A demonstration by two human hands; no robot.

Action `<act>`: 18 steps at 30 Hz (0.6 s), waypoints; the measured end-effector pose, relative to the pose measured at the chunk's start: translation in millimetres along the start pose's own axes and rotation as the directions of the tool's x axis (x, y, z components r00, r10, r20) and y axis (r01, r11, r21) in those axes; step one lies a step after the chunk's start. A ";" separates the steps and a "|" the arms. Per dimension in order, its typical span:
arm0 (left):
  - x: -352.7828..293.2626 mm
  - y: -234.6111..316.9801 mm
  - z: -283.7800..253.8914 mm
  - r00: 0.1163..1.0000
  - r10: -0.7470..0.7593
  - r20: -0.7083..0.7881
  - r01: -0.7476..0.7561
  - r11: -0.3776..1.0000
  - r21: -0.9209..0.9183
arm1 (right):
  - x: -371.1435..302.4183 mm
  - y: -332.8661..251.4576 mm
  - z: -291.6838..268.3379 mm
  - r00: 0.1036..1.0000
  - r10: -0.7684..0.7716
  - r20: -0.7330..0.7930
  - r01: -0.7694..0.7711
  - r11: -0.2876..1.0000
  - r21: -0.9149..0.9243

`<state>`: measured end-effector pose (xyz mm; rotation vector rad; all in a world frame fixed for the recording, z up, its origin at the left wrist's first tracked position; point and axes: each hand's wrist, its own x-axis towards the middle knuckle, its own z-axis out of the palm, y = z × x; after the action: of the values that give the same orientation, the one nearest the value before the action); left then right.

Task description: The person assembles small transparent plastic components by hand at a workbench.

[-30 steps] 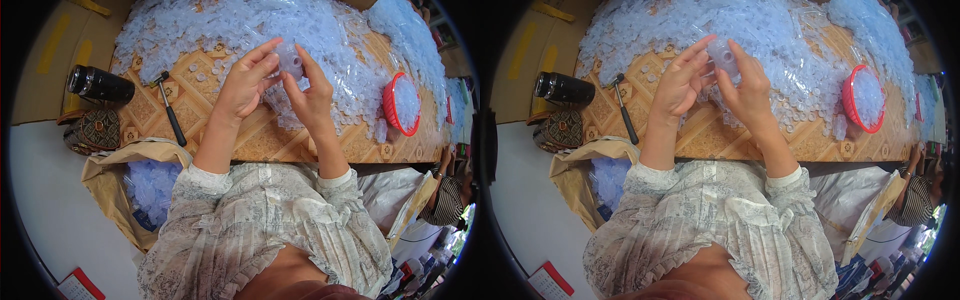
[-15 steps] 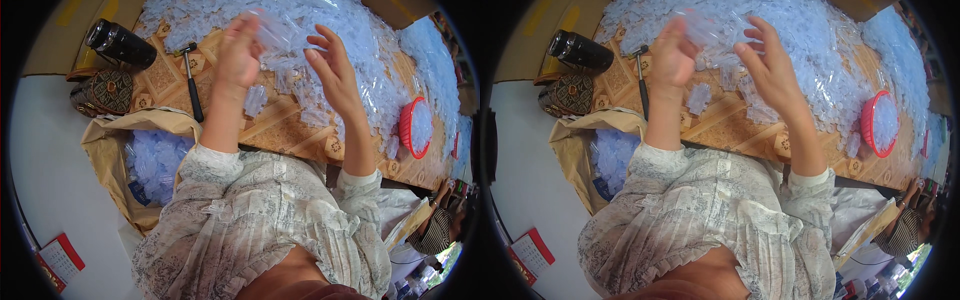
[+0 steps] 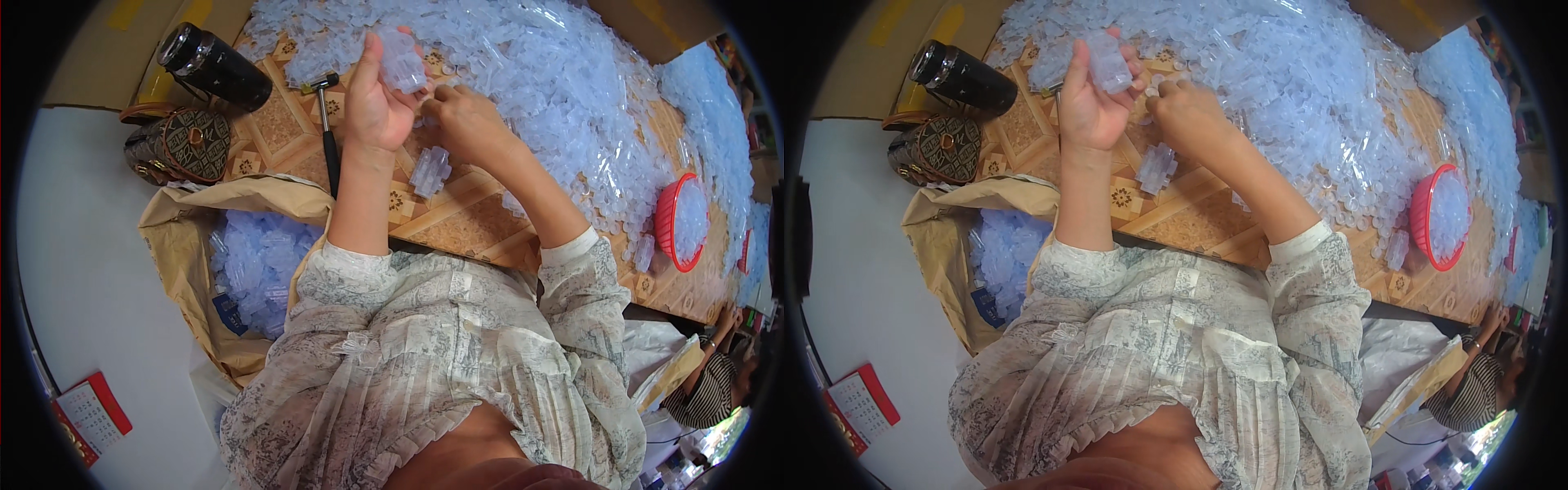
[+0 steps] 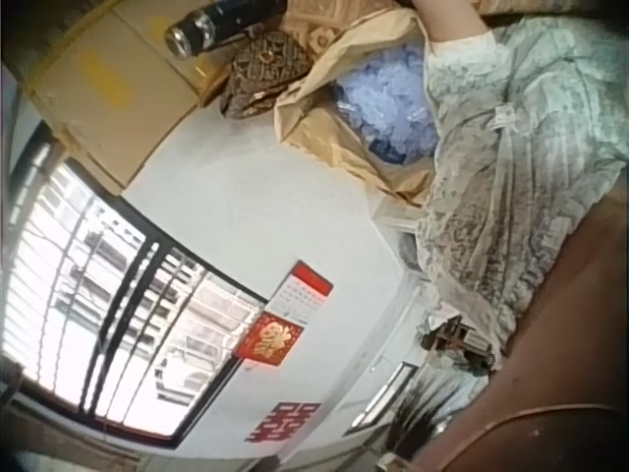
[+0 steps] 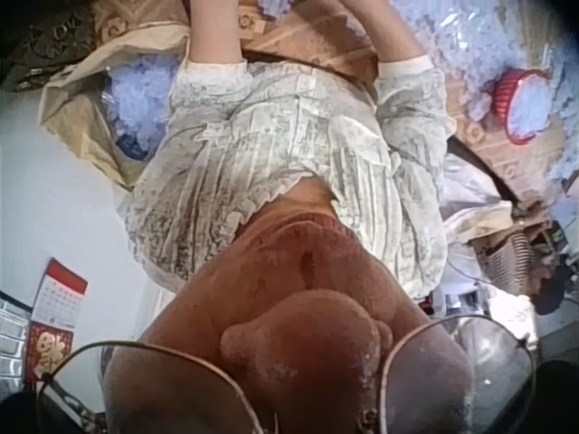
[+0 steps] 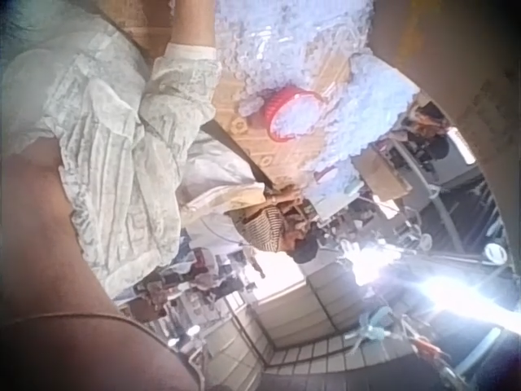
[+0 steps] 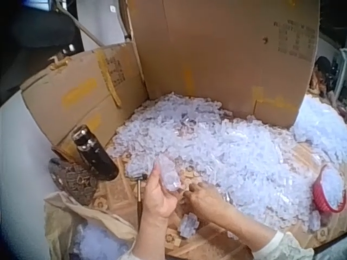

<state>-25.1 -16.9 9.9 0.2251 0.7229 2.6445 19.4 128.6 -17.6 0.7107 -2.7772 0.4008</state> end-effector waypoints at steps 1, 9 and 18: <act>-0.1 -1.9 -0.7 1.000 0.008 0.001 -0.008 1.000 0.002 | -0.8 -0.7 1.8 1.000 -0.008 -0.003 0.008 1.000 -0.001; 1.1 -21.7 6.7 0.994 -0.105 0.040 0.105 0.994 -0.004 | -8.5 9.4 7.8 0.984 0.005 -0.176 0.007 0.998 0.070; -4.8 -38.3 25.5 0.997 0.071 -0.039 -0.052 0.931 0.361 | -28.3 7.0 -77.3 0.805 0.552 -0.218 -0.161 0.557 0.814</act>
<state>-1.9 23.1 11.6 0.2835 1.2378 2.5635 52.9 171.5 44.5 0.0784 -2.1738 1.6836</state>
